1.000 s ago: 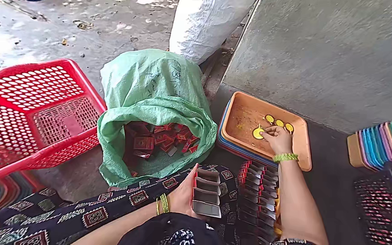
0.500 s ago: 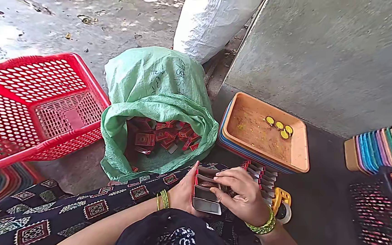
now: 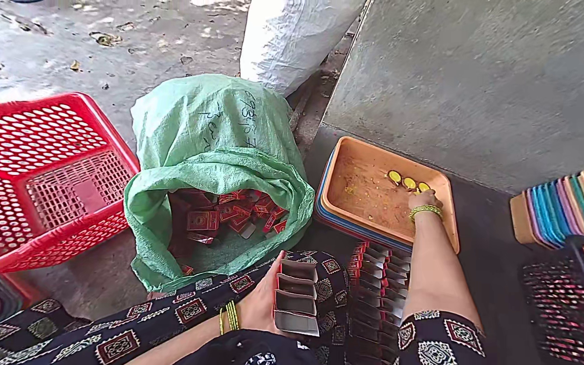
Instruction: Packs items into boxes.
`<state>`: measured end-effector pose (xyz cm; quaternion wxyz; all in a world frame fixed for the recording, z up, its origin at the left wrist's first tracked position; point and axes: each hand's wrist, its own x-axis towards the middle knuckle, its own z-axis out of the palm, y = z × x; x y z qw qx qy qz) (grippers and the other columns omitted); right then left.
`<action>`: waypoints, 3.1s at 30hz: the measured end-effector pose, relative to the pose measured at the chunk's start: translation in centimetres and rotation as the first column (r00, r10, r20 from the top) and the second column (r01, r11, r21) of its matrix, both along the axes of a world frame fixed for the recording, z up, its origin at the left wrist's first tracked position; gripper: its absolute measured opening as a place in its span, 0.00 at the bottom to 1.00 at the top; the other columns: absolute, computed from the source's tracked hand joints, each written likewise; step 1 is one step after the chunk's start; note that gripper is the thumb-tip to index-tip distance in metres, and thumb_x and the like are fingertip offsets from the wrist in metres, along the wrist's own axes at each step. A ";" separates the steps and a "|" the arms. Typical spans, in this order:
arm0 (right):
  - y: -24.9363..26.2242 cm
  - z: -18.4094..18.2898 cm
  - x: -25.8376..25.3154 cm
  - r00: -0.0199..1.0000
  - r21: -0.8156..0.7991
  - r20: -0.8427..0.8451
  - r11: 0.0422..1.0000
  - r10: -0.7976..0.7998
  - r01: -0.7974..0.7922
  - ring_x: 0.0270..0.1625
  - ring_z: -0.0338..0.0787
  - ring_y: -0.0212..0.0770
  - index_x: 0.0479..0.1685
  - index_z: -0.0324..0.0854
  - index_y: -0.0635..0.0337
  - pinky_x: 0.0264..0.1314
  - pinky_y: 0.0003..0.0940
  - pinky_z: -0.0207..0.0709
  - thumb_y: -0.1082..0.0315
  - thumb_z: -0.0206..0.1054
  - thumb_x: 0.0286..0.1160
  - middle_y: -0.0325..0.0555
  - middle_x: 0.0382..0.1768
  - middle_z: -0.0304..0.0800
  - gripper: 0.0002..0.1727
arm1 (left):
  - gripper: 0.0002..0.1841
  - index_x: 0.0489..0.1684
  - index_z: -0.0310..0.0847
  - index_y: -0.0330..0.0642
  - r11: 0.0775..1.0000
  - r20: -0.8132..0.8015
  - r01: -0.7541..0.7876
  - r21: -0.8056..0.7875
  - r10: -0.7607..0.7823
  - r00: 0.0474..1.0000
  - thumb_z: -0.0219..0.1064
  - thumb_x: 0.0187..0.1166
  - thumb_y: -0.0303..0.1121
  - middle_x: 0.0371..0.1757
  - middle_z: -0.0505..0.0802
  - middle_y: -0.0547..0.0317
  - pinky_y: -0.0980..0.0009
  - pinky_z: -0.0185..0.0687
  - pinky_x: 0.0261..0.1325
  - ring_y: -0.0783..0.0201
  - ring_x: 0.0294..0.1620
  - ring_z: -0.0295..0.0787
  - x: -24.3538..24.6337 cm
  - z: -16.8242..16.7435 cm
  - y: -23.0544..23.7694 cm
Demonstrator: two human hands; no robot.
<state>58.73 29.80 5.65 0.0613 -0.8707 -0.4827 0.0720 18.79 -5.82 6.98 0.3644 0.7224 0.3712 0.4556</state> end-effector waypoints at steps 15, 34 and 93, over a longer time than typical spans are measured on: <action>-14.0 4.0 -7.4 0.728 0.528 -0.068 0.644 0.682 -0.554 0.54 0.93 0.52 0.57 0.91 0.62 0.62 0.54 0.85 0.55 0.73 0.78 0.59 0.52 0.94 0.20 | 0.67 0.93 0.42 0.28 0.963 -0.099 -0.263 -0.068 0.255 0.962 0.79 0.57 0.63 0.86 0.71 0.38 0.59 0.60 0.92 0.56 0.87 0.67 2.3 -8.0 -2.0; -19.8 5.7 -12.7 0.549 0.617 0.097 0.382 0.830 -0.688 0.49 0.93 0.48 0.42 0.93 0.60 0.56 0.51 0.85 0.56 0.67 0.81 0.51 0.42 0.95 0.16 | 0.79 0.91 0.27 0.23 0.999 -0.008 -0.042 0.014 0.042 0.999 0.85 0.49 0.65 0.84 0.71 0.31 0.60 0.57 0.93 0.57 0.87 0.67 0.6 -7.8 -0.7; -38.1 7.2 -17.0 0.331 0.313 -0.342 0.439 0.880 -0.842 0.74 0.84 0.44 0.61 0.86 0.52 0.67 0.38 0.85 0.63 0.83 0.53 0.54 0.82 0.72 0.28 | 0.70 0.88 0.41 0.23 0.954 -0.209 -0.017 0.300 0.083 0.974 0.84 0.49 0.59 0.68 0.82 0.29 0.51 0.70 0.82 0.45 0.76 0.78 2.0 -5.5 -2.3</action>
